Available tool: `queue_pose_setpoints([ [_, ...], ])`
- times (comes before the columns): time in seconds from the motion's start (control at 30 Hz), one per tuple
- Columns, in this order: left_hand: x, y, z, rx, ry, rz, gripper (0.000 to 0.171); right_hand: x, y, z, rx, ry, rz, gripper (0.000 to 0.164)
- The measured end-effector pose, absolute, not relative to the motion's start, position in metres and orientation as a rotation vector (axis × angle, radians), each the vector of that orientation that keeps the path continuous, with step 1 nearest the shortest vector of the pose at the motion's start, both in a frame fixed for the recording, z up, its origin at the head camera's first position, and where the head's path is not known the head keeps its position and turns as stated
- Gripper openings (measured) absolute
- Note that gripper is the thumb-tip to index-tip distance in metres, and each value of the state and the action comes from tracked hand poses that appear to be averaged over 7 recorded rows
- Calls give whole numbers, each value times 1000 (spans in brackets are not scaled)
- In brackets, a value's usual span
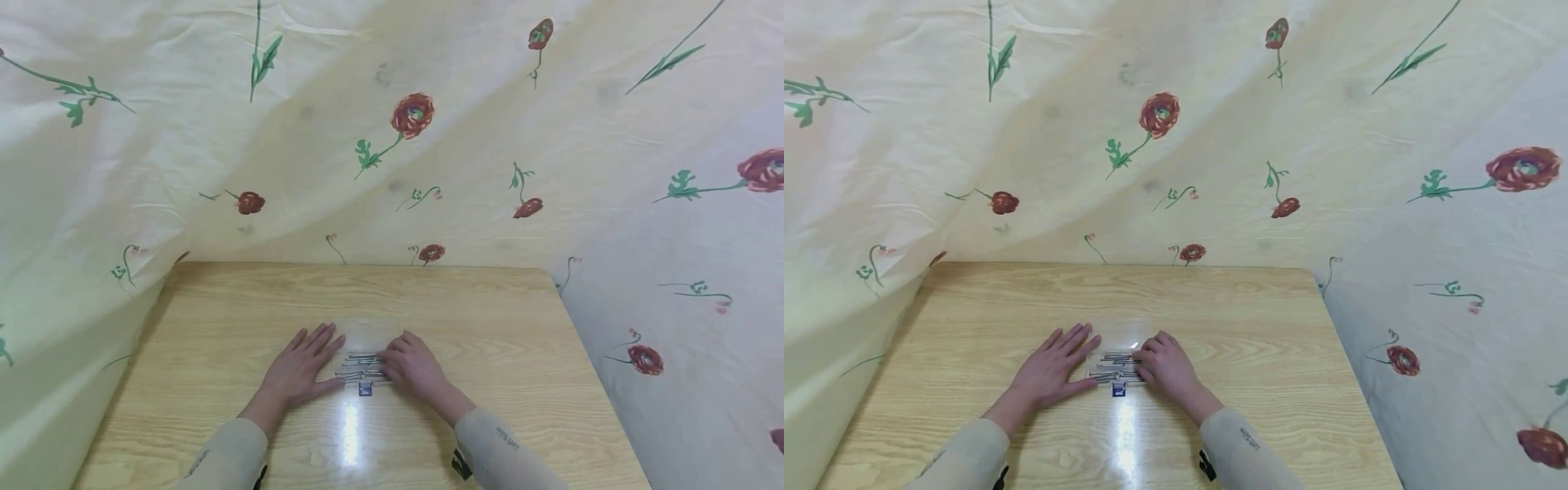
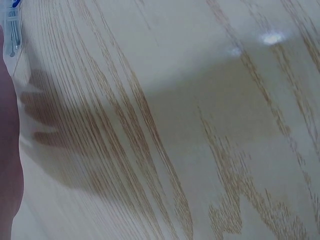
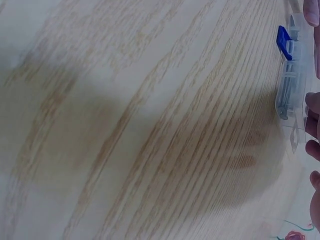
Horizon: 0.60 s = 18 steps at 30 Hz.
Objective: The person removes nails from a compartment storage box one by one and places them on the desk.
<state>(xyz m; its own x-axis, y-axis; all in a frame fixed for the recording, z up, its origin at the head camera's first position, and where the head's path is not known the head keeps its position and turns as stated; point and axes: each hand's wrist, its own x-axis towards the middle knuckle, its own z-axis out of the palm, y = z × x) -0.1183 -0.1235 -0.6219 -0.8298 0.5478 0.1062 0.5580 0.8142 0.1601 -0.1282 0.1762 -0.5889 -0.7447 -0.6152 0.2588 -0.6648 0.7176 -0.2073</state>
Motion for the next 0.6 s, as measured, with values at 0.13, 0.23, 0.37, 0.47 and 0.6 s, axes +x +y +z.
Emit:
queue_pose_setpoints([
  [0.13, -119, -125, -622, -902, -2929, -276, 88, -130, 175, -588, 1031, -2764, 438, 18],
  [0.23, -120, -125, -622, -898, -2932, -265, 88, -132, 174, -586, 1046, -2742, 443, 16],
  [0.37, -120, -124, -621, -895, -2944, -271, 88, -134, 174, -584, 1065, -2722, 402, 16],
  [0.47, -120, -124, -619, -895, -2946, -278, 88, -135, 174, -581, 1076, -2737, 397, 16],
  [0.6, -119, -123, -617, -893, -2954, -280, 87, -138, 174, -580, 1090, -2762, 386, 14],
])
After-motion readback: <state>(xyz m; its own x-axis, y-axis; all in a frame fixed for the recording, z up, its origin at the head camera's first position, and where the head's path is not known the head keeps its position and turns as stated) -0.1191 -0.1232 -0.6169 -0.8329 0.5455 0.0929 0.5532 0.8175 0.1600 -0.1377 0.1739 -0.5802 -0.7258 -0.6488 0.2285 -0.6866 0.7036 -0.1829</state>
